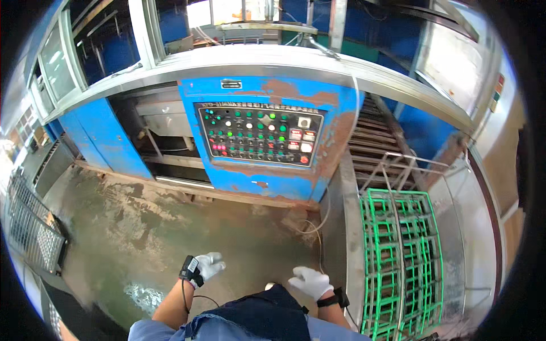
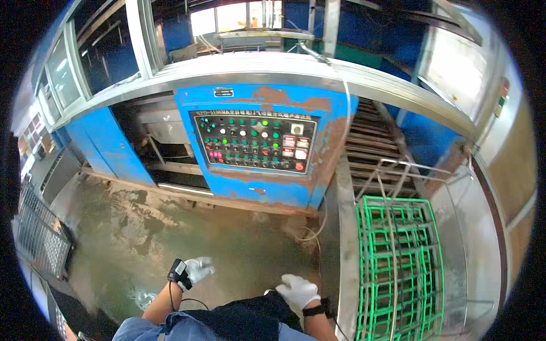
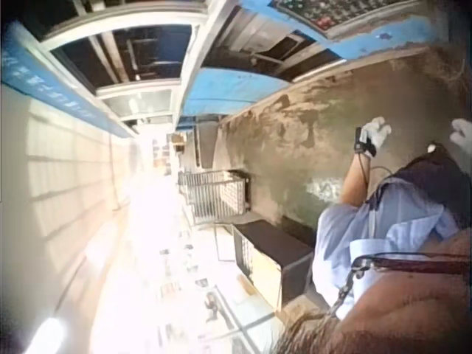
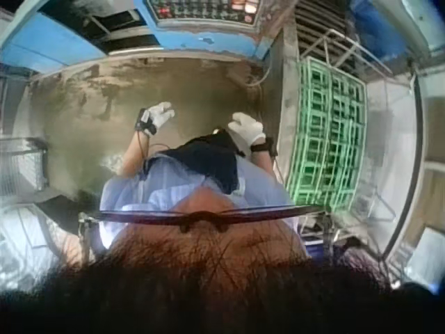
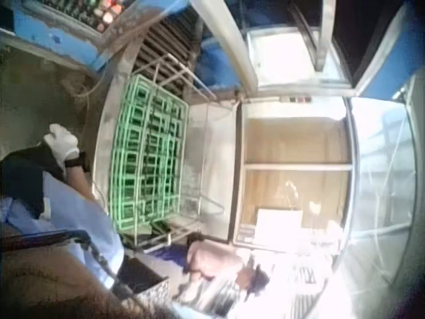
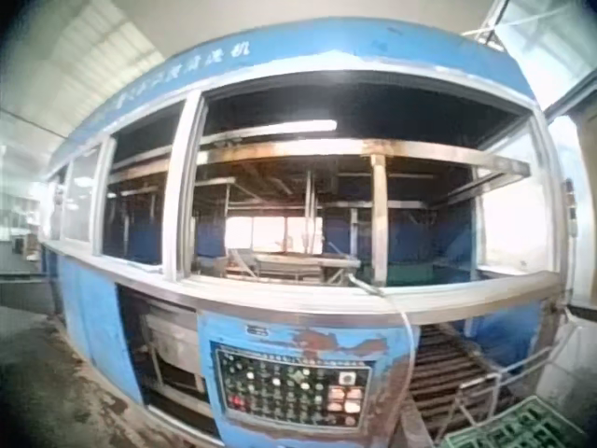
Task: Operating a parts washer by loading crates with metal cylinders, placing them into the machine, and unloading them into a cart.
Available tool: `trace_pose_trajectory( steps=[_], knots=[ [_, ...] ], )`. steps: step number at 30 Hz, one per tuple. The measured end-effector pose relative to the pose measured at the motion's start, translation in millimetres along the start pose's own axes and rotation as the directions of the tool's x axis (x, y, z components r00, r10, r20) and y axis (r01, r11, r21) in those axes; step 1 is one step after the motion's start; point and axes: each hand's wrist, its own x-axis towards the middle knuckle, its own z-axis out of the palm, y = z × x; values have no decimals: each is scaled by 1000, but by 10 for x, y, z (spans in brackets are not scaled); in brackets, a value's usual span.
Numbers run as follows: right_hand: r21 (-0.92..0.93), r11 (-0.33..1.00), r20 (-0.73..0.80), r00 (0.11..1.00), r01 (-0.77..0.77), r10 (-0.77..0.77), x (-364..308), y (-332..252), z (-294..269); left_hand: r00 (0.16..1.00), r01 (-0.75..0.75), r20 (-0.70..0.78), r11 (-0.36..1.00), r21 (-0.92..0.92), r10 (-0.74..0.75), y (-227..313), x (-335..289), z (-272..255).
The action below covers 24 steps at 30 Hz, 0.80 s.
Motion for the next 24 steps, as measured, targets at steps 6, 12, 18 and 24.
trace_pose_trajectory(
  steps=[6, 12, 18, 24],
  knots=[
    [309, 951, -68, 996, -35, 59, 1204, -256, -383, 992, 104, -32, 949, -297, -119, -35, 443, -155],
    [847, 524, 50, 996, -84, 79, 2371, -732, -270, 952, 116, -222, 919, -376, -212, -447, 887, -599],
    [969, 169, 178, 984, -180, 31, 3584, -1224, -208, 874, 25, -484, 1000, -19, -31, -669, 1643, -1573],
    [990, 137, -29, 999, 35, -46, 4422, -1785, -349, 781, -309, -516, 936, 171, 352, -447, 2487, -2554]
  ],
)
